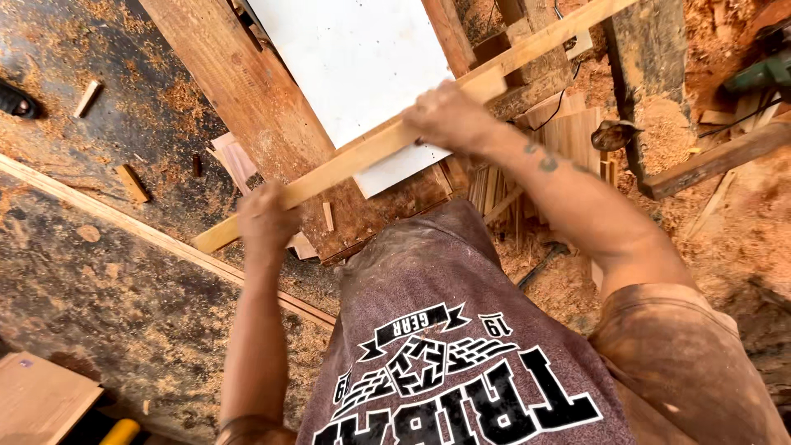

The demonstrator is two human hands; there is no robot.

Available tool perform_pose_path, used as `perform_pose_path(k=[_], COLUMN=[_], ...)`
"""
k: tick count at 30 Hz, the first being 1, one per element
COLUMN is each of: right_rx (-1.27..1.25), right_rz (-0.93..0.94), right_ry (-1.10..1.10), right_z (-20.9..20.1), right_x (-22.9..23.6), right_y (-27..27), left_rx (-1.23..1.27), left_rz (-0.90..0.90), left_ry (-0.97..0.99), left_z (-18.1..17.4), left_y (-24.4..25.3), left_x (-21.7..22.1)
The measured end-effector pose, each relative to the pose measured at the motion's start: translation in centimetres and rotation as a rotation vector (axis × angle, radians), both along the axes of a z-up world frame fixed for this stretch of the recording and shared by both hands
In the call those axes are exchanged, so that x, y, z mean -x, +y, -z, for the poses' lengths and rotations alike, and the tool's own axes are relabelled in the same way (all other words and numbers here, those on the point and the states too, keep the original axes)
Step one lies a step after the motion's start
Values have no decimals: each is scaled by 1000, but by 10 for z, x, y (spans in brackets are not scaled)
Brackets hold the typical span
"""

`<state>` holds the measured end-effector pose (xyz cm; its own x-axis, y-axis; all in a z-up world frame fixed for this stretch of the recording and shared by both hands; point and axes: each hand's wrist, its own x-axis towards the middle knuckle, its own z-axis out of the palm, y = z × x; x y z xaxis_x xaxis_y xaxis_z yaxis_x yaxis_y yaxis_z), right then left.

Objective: The person gathers thin wood slats from the floor, aligns them into a bundle, and then places them one by one onto a woodworking machine to process them.

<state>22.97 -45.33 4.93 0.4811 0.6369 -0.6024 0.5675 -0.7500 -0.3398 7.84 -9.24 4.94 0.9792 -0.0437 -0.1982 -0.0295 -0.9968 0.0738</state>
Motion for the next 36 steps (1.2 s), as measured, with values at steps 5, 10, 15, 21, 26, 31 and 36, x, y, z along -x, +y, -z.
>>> perform_pose_path(k=[5,10,15,21,26,31,36], right_rx=[-83,48,-64,-121,-186,-211,-279], right_rz=[-16,23,104,319,370,391,325], right_ry=[-124,-96,-270,-245,-260,-304,-355], right_z=[14,48,71,84,91,101,105], right_x=[-46,-66,-71,-56,-54,-49,-38], right_y=[-26,-46,-60,-44,-51,-60,-55], left_rx=[-25,-4,51,104,136,159,152], left_rz=[-39,-83,-87,-63,-94,-31,-71], left_ry=[42,260,273,216,289,161,259], left_z=[15,48,62,93,108,107,110], left_y=[64,69,42,27,30,17,10], left_x=[9,-13,-41,-57,-51,-55,-63])
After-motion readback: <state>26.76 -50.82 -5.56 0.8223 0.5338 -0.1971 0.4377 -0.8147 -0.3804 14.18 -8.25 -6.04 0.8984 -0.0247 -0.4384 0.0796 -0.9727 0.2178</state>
